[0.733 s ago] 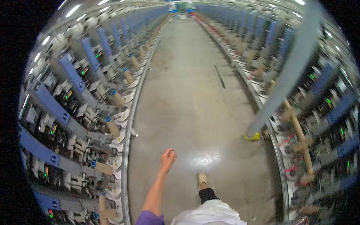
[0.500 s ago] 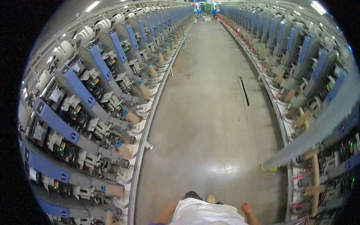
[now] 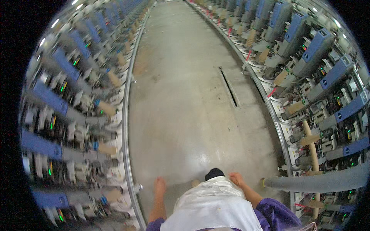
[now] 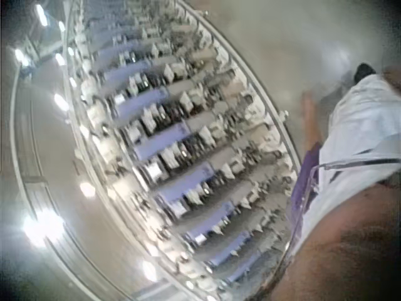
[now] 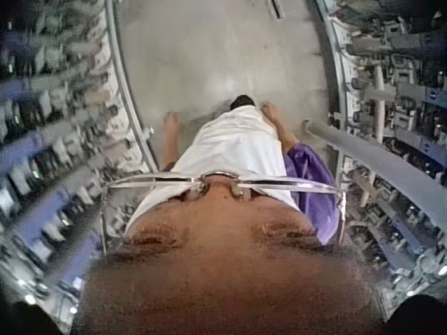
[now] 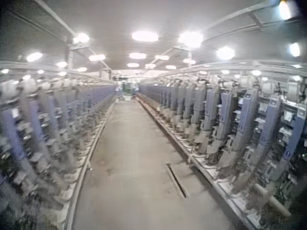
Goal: The person walks between rows of textile machines, removes empty cardboard tubes, and installs new white spools onto the machines. They then collect finished white spools with pink ends from a collection area and place them into blue bins.
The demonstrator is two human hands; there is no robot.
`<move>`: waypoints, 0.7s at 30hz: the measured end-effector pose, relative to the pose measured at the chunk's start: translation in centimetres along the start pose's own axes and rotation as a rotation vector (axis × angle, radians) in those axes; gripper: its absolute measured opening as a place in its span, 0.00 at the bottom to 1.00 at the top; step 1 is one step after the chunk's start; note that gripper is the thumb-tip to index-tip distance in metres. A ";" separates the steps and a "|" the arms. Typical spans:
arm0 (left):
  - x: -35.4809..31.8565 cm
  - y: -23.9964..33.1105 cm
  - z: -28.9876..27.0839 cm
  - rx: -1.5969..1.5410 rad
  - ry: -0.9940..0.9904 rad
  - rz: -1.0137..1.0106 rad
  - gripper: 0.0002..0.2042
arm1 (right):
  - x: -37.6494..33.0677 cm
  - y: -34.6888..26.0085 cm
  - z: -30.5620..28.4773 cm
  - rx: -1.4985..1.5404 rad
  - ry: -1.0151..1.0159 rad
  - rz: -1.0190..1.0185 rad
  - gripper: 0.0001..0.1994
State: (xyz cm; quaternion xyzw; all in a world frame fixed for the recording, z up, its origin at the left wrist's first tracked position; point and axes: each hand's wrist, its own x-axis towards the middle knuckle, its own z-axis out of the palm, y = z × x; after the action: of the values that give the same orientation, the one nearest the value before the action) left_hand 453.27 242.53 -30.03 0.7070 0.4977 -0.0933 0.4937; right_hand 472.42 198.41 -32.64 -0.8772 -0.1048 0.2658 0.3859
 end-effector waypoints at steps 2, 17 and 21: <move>10.3 12.5 -0.4 -0.505 0.098 0.073 0.14 | 1.1 2.4 -1.1 0.064 0.042 0.199 0.11; 34.5 23.7 -3.4 0.197 -0.183 -0.418 0.12 | 55.5 -26.2 -11.3 0.486 -0.075 0.125 0.12; 44.4 30.3 -6.2 0.138 -0.111 -0.522 0.13 | 73.1 -34.3 -11.6 -0.024 -0.051 -0.112 0.12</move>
State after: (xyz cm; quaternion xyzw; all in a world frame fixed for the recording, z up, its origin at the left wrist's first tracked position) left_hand 496.75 274.07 -36.25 0.5807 0.6275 -0.2897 0.4302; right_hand 540.66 242.96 -29.23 -0.8675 -0.1669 0.2648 0.3867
